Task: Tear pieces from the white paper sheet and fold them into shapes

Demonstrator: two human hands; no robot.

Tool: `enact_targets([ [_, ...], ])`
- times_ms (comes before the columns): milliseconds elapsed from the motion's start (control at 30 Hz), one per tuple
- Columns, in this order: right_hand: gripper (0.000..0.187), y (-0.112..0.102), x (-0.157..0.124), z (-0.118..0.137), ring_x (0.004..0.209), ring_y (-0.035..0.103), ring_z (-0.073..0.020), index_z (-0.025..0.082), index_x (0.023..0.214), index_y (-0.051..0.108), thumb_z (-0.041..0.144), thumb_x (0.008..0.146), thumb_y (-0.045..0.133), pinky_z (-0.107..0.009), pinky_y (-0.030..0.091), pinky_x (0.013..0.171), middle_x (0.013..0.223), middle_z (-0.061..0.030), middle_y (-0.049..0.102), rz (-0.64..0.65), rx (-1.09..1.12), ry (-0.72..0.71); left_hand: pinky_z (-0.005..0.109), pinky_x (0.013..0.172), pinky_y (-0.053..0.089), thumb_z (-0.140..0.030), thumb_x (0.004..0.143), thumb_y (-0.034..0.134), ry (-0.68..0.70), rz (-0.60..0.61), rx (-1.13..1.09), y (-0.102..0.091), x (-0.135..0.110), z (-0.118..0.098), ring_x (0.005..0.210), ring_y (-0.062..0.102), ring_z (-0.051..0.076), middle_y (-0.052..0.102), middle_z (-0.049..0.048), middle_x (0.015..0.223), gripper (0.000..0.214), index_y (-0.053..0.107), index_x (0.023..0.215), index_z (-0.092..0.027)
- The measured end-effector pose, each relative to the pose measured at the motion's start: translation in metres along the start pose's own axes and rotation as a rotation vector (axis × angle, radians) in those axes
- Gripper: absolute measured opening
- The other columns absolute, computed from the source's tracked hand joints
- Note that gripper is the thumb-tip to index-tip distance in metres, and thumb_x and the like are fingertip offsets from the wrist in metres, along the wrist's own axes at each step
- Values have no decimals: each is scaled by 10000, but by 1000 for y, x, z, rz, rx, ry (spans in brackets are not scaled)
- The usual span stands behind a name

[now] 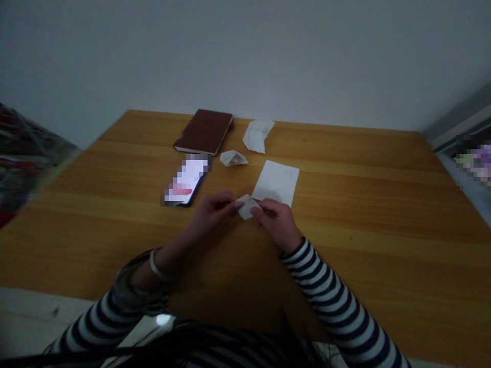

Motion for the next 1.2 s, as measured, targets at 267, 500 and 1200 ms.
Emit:
enact_targets([
  [267, 290, -9, 1, -7, 635, 604, -126, 169, 704, 703, 451, 756, 743, -240, 506, 547, 722, -37, 677, -116, -33, -24, 243, 640, 446, -368, 858, 651, 12, 42, 131, 4, 0, 10, 730, 589, 138, 672, 54, 822, 244, 690, 766, -146],
  [500, 333, 3, -2, -17, 501, 654, -125, 161, 916, 702, 451, 758, 742, -252, 564, 493, 653, -23, 728, -9, 273, 194, 226, 571, 464, -354, 880, 622, -159, 160, -207, 16, -2, 12, 597, 586, 110, 673, 37, 693, 244, 684, 856, -119],
  [1200, 231, -2, -6, 13, 597, 647, -125, 196, 832, 724, 274, 928, 530, -268, 554, 601, 689, -20, 710, 0, -124, -209, 210, 585, 526, -419, 855, 660, -350, 344, -397, 13, -5, 12, 576, 647, 112, 729, 72, 674, 337, 739, 773, -101],
])
Point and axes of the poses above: each hand's wrist, its own x-axis towards the middle knuckle, its own y-axis out of the palm, z = x × y, the point moved 6 cm from there along x, towards the middle knuckle
